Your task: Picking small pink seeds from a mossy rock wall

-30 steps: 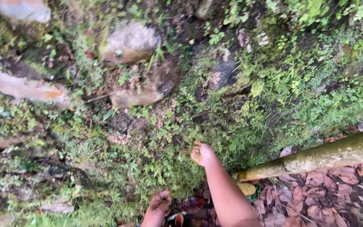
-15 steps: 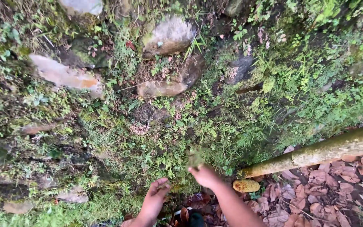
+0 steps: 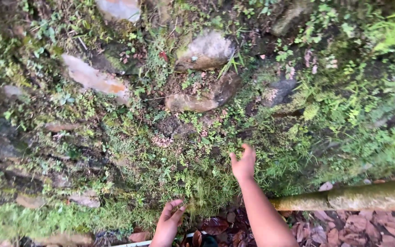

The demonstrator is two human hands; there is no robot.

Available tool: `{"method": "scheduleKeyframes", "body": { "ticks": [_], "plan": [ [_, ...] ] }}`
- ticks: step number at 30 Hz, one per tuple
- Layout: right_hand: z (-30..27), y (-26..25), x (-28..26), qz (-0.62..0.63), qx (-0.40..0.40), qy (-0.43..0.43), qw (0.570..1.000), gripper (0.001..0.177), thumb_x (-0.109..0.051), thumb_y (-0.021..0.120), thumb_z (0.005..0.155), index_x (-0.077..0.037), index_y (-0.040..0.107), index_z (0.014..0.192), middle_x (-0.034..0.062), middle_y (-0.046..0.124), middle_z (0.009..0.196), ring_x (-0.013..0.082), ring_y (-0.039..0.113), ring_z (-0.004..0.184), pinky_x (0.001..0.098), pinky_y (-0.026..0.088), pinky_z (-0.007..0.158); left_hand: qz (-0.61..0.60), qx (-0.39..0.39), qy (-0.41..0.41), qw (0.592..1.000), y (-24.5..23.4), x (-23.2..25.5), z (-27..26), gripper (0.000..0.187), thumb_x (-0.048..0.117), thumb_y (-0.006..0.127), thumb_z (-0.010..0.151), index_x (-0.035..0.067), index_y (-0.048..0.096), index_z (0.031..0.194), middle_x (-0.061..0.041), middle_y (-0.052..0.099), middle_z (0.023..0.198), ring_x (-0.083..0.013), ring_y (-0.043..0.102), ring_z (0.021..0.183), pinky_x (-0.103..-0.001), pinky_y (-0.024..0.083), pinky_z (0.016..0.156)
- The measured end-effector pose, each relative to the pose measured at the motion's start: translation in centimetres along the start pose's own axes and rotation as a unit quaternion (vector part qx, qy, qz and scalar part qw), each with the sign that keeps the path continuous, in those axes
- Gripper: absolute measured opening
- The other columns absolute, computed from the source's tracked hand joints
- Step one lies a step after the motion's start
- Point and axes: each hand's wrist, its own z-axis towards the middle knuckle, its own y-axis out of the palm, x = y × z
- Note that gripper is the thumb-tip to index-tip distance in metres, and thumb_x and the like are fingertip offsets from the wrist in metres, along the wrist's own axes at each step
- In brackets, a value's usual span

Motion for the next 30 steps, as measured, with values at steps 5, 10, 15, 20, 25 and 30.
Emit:
{"method": "scheduleKeyframes", "body": {
  "ticks": [5, 10, 15, 20, 25, 30],
  "plan": [
    [5.2, 3.3, 2.3, 0.086, 0.063, 0.025, 0.994, 0.050, -0.035, 0.076, 0.089, -0.009, 0.057, 0.127, 0.0086, 0.069, 0.106, 0.0162, 0.069, 0.073, 0.0303, 0.058, 0.053, -0.027, 0.011, -0.012, 1.000, 0.6, -0.2, -0.6, 0.038, 0.017, 0.063, 0.096, 0.020, 0.065, 0.134, -0.008, 0.066, 0.138, -0.0271, 0.064, 0.123, -0.044, 0.051, 0.108],
    [6.0, 5.5, 3.7, 0.143, 0.133, -0.052, 0.979, 0.025, -0.023, 0.068, 0.097, -0.011, 0.069, 0.119, 0.0069, 0.072, 0.097, 0.0141, 0.069, 0.066, 0.0228, 0.056, 0.043, -0.043, 0.031, -0.024, 0.998, 1.5, -1.9, 0.7, 0.036, 0.017, 0.066, 0.096, 0.021, 0.068, 0.131, -0.004, 0.066, 0.124, -0.0204, 0.056, 0.101, -0.036, 0.045, 0.087],
    [5.4, 5.1, 3.8, 0.195, 0.142, -0.130, 0.962, 0.013, -0.011, 0.068, 0.096, -0.005, 0.075, 0.106, 0.0080, 0.073, 0.103, 0.0183, 0.069, 0.084, 0.0256, 0.068, 0.065, -0.024, 0.043, -0.052, 0.997, 3.0, -1.8, 0.3, 0.035, 0.022, 0.066, 0.096, 0.023, 0.068, 0.131, -0.002, 0.068, 0.132, -0.0209, 0.061, 0.116, -0.037, 0.047, 0.094],
    [6.9, 6.3, 6.0, 0.278, 0.128, -0.198, 0.931, 0.015, -0.010, 0.065, 0.096, -0.003, 0.075, 0.104, 0.0108, 0.071, 0.108, 0.0207, 0.071, 0.083, 0.0308, 0.068, 0.066, 0.007, 0.022, -0.043, 0.999, 4.8, -0.8, -0.4, 0.035, 0.022, 0.066, 0.096, 0.022, 0.067, 0.131, 0.000, 0.065, 0.141, -0.0209, 0.061, 0.126, -0.040, 0.050, 0.102],
    [3.2, 3.9, 6.1, 0.154, 0.164, -0.269, 0.937, 0.020, -0.017, 0.060, 0.099, -0.007, 0.076, 0.093, 0.0076, 0.073, 0.096, 0.0095, 0.052, 0.058, 0.0227, 0.048, 0.046, 0.026, 0.020, -0.037, 0.999, 6.0, -1.3, -0.3, 0.038, 0.022, 0.065, 0.095, 0.021, 0.068, 0.133, 0.002, 0.066, 0.140, -0.0184, 0.061, 0.123, -0.036, 0.050, 0.098],
    [0.2, 1.0, 5.1, 0.063, 0.023, -0.252, 0.965, 0.015, -0.011, 0.059, 0.096, -0.012, 0.073, 0.100, 0.0068, 0.074, 0.114, 0.0191, 0.072, 0.093, 0.0305, 0.066, 0.079, 0.036, 0.003, -0.025, 0.999, 6.5, -0.7, -0.2, 0.037, 0.021, 0.064, 0.096, 0.019, 0.066, 0.133, -0.002, 0.066, 0.139, -0.0223, 0.061, 0.124, -0.038, 0.051, 0.097]
  ]
}}
